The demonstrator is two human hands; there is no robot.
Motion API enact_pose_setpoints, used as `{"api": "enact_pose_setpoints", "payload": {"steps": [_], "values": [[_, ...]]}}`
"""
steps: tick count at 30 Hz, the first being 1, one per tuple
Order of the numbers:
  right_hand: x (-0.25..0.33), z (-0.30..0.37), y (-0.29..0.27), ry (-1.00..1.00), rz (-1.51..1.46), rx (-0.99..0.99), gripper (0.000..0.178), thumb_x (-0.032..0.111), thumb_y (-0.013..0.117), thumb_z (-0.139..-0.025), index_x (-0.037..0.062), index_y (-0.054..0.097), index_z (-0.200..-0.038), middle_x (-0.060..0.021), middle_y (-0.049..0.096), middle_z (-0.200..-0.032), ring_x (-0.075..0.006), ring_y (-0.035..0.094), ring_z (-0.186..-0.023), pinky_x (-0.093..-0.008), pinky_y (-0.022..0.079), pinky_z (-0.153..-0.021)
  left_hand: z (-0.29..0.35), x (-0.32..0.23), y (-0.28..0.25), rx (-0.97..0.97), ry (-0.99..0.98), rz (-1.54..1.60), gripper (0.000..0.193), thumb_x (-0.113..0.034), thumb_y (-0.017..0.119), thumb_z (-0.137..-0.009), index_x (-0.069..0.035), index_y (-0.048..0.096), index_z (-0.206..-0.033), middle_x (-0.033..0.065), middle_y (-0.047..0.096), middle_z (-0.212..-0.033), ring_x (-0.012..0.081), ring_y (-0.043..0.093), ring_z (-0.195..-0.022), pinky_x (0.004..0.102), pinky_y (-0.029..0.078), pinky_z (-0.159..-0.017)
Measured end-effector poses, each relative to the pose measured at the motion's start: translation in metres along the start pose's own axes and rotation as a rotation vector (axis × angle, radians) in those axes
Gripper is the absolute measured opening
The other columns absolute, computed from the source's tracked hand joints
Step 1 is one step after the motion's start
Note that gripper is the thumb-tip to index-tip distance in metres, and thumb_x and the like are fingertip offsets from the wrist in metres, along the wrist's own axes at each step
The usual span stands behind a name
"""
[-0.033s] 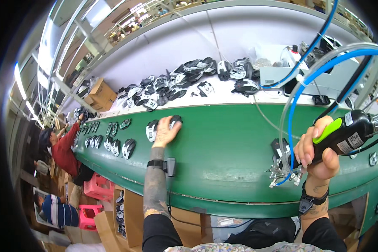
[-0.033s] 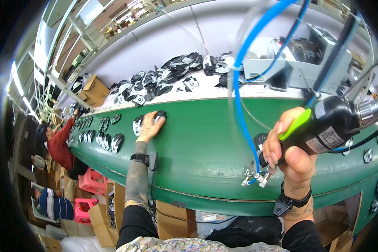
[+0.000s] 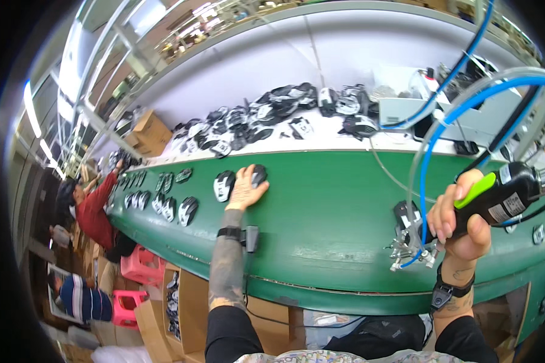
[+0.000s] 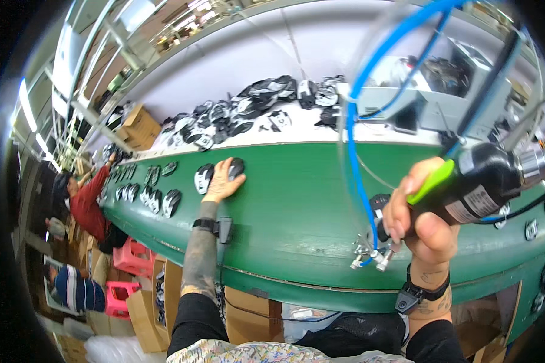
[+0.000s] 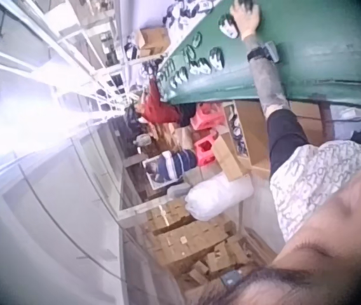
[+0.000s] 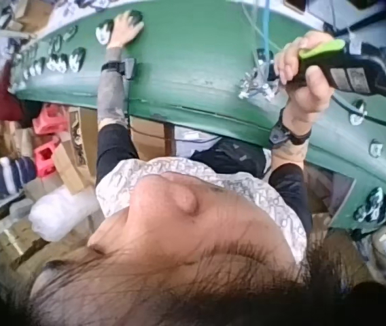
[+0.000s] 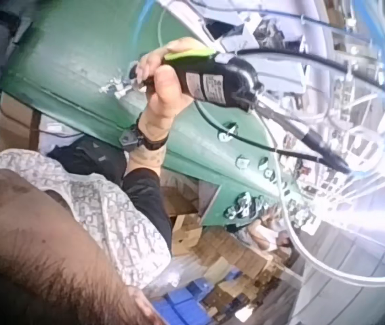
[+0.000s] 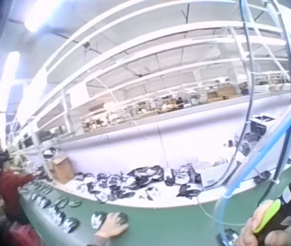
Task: Assembling the bottom casings of computer mice using an electric screwdriver on a production line.
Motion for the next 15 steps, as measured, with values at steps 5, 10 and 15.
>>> {"api": "enact_pose_setpoints", "payload": {"steps": [5, 10, 15], "values": [[0.001, 0.011, -0.007, 0.026, -0.031, -0.014, 0.045, 0.032, 0.065, -0.078, 0.0053, 0.036, -0.098, -0.0014, 0.044, -0.059, -0.0099, 0.041, -0.042, -0.021, 0.034, -0.04, -0.017, -0.034, 0.0, 0.357, -0.202, -0.056, 0.066, -0.035, 0.062, -0.069, -0.022, 0.04, -0.129, 0.0247, 0.041, -0.122, 0.0418, 0.044, -0.112, 0.0469, 0.042, -0.092], [-0.003, 0.01, -0.014, -0.041, 0.037, -0.022, 0.037, 0.03, 0.058, -0.083, 0.0057, 0.034, -0.096, -0.0014, 0.042, -0.059, -0.0089, 0.04, -0.044, -0.0201, 0.034, -0.042, -0.035, -0.04, -0.013, 0.629, -0.329, -0.147, 0.068, -0.043, 0.058, -0.074, -0.026, 0.034, -0.135, 0.0265, 0.031, -0.133, 0.0468, 0.039, -0.116, 0.0472, 0.036, -0.098], [-0.004, 0.007, -0.018, -0.049, 0.018, 0.008, 0.035, 0.029, 0.056, -0.084, 0.0055, 0.034, -0.097, -0.0015, 0.042, -0.06, -0.0091, 0.04, -0.044, -0.0202, 0.034, -0.043, -0.05, -0.052, -0.022, 0.809, -0.454, -0.194, 0.075, -0.041, 0.059, -0.071, -0.026, 0.029, -0.139, 0.0239, 0.025, -0.14, 0.0441, 0.032, -0.125, 0.0462, 0.033, -0.101]]}}
Point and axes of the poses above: each hand's wrist, its own z-axis away from the middle knuckle, its own y-axis out of the palm, x = y × z, the point moved 1 cm from there along -z, towards the middle knuckle
